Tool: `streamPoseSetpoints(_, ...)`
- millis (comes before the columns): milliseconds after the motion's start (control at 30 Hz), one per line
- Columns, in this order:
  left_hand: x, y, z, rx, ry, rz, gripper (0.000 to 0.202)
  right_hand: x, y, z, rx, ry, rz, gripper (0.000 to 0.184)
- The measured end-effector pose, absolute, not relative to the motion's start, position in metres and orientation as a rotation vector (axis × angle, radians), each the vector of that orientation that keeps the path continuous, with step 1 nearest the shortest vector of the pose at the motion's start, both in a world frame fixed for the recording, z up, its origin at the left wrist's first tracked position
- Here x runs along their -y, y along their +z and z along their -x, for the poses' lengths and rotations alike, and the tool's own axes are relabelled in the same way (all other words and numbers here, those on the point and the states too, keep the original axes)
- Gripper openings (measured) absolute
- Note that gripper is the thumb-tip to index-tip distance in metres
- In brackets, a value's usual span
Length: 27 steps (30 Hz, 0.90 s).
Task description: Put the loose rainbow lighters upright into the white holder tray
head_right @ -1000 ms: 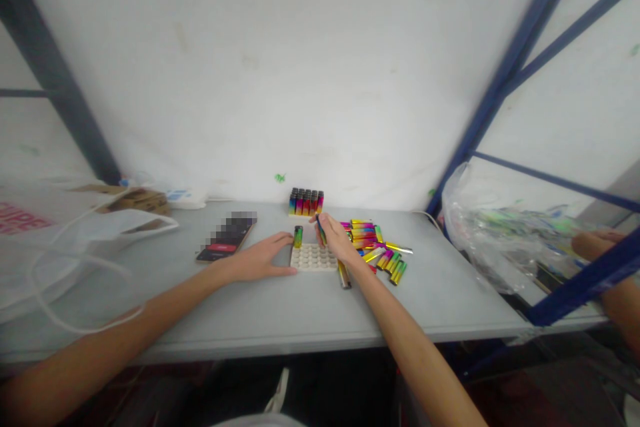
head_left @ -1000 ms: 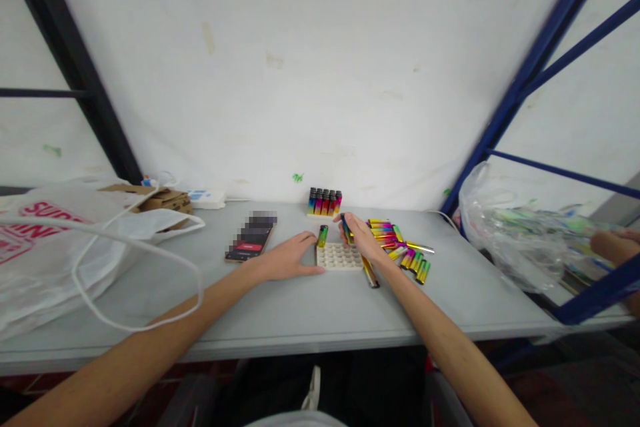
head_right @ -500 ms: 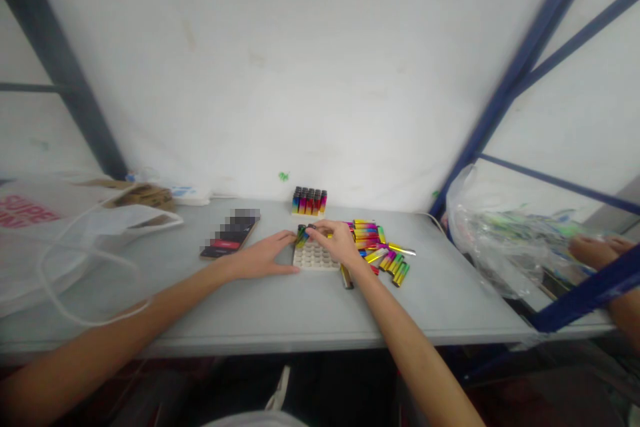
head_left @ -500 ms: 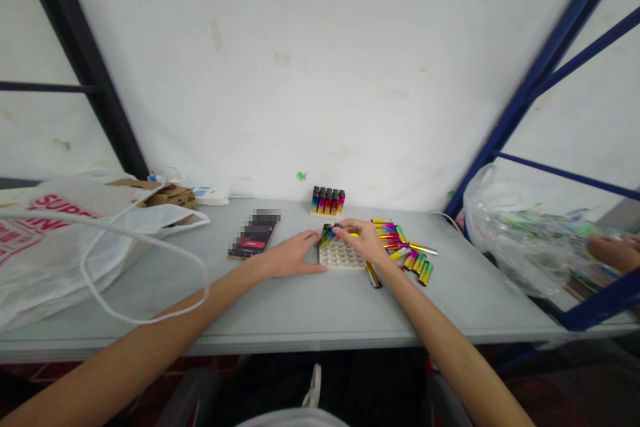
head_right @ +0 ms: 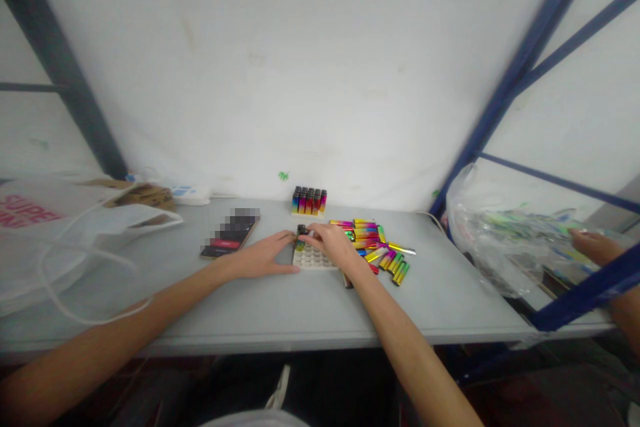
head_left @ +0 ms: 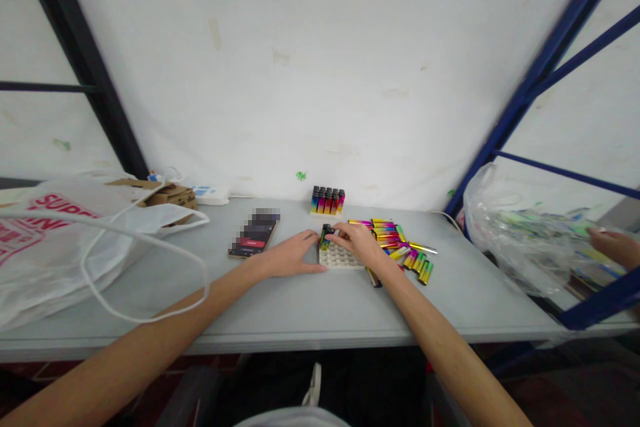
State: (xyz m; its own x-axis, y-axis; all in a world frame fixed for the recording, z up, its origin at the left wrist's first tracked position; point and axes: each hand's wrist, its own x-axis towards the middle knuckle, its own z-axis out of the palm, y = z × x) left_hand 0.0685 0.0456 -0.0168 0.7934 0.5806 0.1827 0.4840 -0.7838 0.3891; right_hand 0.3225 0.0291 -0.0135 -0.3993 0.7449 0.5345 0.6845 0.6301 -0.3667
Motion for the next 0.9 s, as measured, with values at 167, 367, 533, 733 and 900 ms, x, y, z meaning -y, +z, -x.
streamPoseSetpoints(167,-0.045,-0.015,-0.069,-0.795,0.438,-2.632,0.074,-0.027,-0.015,-0.315,2.228,0.037,1.228,0.043)
streamPoseSetpoints(367,-0.045,-0.015,-0.069,-0.831,0.415,-2.632,0.078,-0.026,-0.007,-0.327,2.205,0.096,1.219,0.057)
streamPoseSetpoints(533,-0.045,-0.016,-0.068,-0.821,0.421,-2.647,0.077,-0.034,-0.003,-0.37,2.056,-0.116,1.403,0.051)
streamPoseSetpoints(733,-0.045,-0.016,-0.068,-0.818,0.421,-2.658,0.077,-0.047,-0.016,-0.413,2.162,-0.166,1.574,0.032)
streamPoseSetpoints(900,-0.047,-0.018,-0.067,-0.831,0.406,-2.658,0.079,-0.054,-0.02,-0.417,2.255,-0.001,1.55,0.032)
